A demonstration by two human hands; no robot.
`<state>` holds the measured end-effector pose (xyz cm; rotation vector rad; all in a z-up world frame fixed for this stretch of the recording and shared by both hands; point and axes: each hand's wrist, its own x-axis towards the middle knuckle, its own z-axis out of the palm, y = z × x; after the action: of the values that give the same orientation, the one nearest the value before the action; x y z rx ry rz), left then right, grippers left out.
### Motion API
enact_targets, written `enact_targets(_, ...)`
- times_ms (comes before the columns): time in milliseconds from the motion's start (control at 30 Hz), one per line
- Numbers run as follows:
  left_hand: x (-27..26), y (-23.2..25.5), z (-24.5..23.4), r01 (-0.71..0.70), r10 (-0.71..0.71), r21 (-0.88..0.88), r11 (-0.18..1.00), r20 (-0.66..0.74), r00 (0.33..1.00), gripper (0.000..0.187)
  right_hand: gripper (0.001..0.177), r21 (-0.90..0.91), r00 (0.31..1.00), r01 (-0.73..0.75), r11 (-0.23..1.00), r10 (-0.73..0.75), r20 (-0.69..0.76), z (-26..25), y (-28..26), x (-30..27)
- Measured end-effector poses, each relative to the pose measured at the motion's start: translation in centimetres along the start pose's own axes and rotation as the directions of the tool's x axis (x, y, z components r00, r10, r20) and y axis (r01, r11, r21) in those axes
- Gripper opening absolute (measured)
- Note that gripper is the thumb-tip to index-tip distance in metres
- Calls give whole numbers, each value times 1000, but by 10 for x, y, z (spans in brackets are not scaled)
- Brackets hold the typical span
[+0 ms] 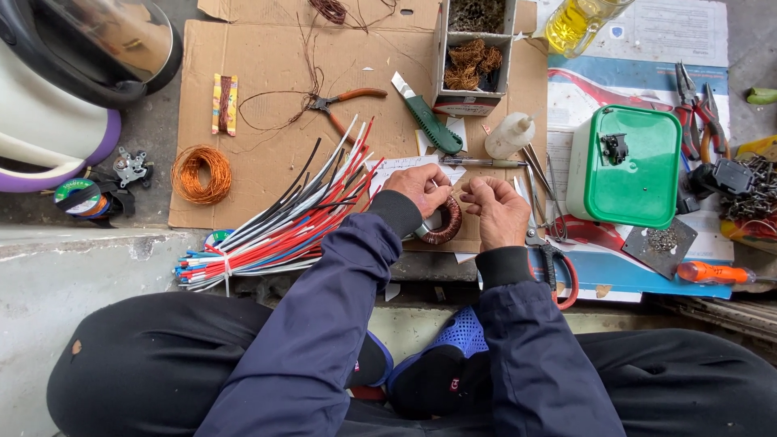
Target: A person is preparing and soldering multiple colored wires to a copper wire coil on a makeshift workbench.
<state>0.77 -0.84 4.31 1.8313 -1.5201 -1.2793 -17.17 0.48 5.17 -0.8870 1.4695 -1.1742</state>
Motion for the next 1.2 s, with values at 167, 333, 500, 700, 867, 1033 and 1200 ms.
enact_targets(167, 1, 1, 2, 9, -9, 6, 1000, -9, 1000, 16, 16, 108, 980, -197, 974, 193, 46, -4, 7, 22)
enact_targets(333, 0, 5, 0, 18, -18, 23, 1000, -5, 1000, 19, 16, 96, 964, -261, 961, 253, 84, 1, 1, 30)
enact_targets(500, -1, 8, -1, 29, -29, 30, 999, -4, 1000, 19, 18, 98, 977, -209, 973, 203, 73, 4, -4, 25)
enact_targets(700, 1, 13, -1, 39, -39, 63, 997, -9, 999, 19, 21, 136, 981, -180, 974, 168, 95, 1, -6, 15)
enact_targets(867, 5, 11, -1, 59, -59, 82, 995, 0, 998, 18, 30, 233, 983, -173, 957, 152, 106, -1, -20, -9)
enact_targets(1033, 8, 6, 1, 66, -66, 71, 995, -6, 998, 20, 48, 199, 989, -94, 975, 70, 127, -5, 0, -8)
enact_targets(1200, 14, 1, 6, 78, -77, 85, 993, -10, 997, 20, 50, 85, 993, 40, 996, -49, 108, 2, 0, -17)
